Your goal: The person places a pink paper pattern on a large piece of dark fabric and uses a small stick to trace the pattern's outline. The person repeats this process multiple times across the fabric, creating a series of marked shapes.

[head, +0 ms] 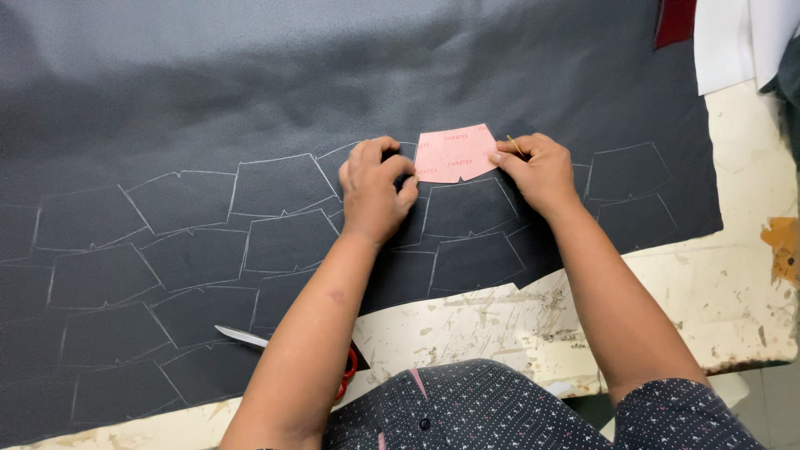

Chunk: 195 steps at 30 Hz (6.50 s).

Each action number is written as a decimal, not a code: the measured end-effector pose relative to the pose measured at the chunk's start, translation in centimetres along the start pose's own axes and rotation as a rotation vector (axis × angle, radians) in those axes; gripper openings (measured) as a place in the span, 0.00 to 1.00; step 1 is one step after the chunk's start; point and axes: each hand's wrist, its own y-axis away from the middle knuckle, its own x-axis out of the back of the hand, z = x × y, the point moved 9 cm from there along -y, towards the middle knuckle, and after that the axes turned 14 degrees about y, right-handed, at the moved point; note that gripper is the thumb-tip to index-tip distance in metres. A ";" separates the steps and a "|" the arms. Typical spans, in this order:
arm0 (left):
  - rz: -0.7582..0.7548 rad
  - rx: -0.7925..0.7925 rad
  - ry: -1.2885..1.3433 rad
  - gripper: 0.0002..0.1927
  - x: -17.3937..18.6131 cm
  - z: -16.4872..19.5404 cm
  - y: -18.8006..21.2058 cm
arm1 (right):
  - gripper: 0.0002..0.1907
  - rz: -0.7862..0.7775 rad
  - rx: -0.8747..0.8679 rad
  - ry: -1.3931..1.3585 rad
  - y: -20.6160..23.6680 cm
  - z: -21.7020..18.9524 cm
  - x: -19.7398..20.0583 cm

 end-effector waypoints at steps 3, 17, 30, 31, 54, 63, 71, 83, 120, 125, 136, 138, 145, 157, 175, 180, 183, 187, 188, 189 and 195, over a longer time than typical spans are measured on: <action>-0.146 -0.147 -0.093 0.13 -2.1 1.9 -0.1 | 0.13 -0.019 0.004 0.043 -0.3 0.0 -0.1; -0.366 -0.190 -0.364 0.43 -11.0 7.7 3.8 | 0.13 0.104 0.319 -0.050 -1.6 -6.5 4.3; -0.628 -0.052 -0.322 0.41 -11.3 6.2 3.9 | 0.12 -0.372 0.395 -0.020 0.5 -14.6 -4.3; -0.634 -0.050 -0.327 0.41 -11.3 6.2 3.8 | 0.12 -0.394 0.375 -0.022 0.5 -14.6 -4.6; -0.546 -0.158 -0.298 0.34 -9.3 7.0 2.2 | 0.07 0.056 0.699 0.182 -2.4 -16.6 -2.2; -0.416 -0.217 -0.248 0.36 -8.1 6.9 1.5 | 0.08 0.023 0.632 0.176 -2.6 -15.0 -1.8; -0.367 -0.206 -0.116 0.30 -7.1 6.4 0.1 | 0.08 0.066 0.537 0.300 -3.0 -10.4 2.4; -0.364 -0.110 0.050 0.17 -7.7 4.2 -1.9 | 0.07 0.059 0.403 0.234 -1.3 -7.9 3.7; -0.477 0.442 0.553 0.34 -8.7 -1.0 -4.7 | 0.05 -0.013 0.507 0.094 4.3 -8.4 0.7; -0.475 0.453 0.599 0.34 -8.6 -1.0 -4.7 | 0.05 -0.034 0.504 0.075 4.4 -8.2 0.5; -0.484 0.537 0.848 0.33 -9.6 -1.8 -4.3 | 0.06 -0.003 0.517 0.062 4.7 -9.3 -0.9; -0.465 0.579 0.993 0.31 -9.9 -2.1 -4.4 | 0.06 -0.007 0.527 0.029 4.7 -10.0 -1.9; -0.432 0.537 1.013 0.31 -9.6 -2.2 -4.3 | 0.06 -0.078 0.497 -0.104 4.4 -11.4 -3.7; -0.465 -0.282 -0.131 0.31 -7.9 5.6 1.4 | 0.15 0.282 0.272 0.394 9.4 1.5 5.9; -0.398 -0.187 -0.376 0.41 -9.3 6.3 2.0 | 0.17 0.374 0.292 0.429 11.9 5.1 6.8; -0.453 -0.155 -0.449 0.42 -9.6 6.0 1.1 | 0.14 0.318 0.269 0.346 9.1 4.2 7.1; -0.431 -0.177 -0.458 0.41 -9.4 6.3 1.0 | 0.14 0.150 0.303 0.138 5.9 2.1 5.9; -0.416 -0.137 -0.372 0.44 -9.5 5.7 0.7 | 0.35 -0.034 0.537 0.167 0.9 -4.1 4.0; -0.402 -0.128 -0.347 0.45 -9.4 5.5 1.0 | 0.39 -0.100 0.557 0.200 0.1 -5.0 3.0; -0.387 -0.125 -0.325 0.46 -9.2 5.3 1.0 | 0.43 -0.160 0.576 0.231 -0.6 -5.7 2.2; -0.329 -0.135 -0.288 0.50 -8.8 5.1 1.1 | 0.23 -0.194 0.413 0.338 -4.1 -2.8 3.2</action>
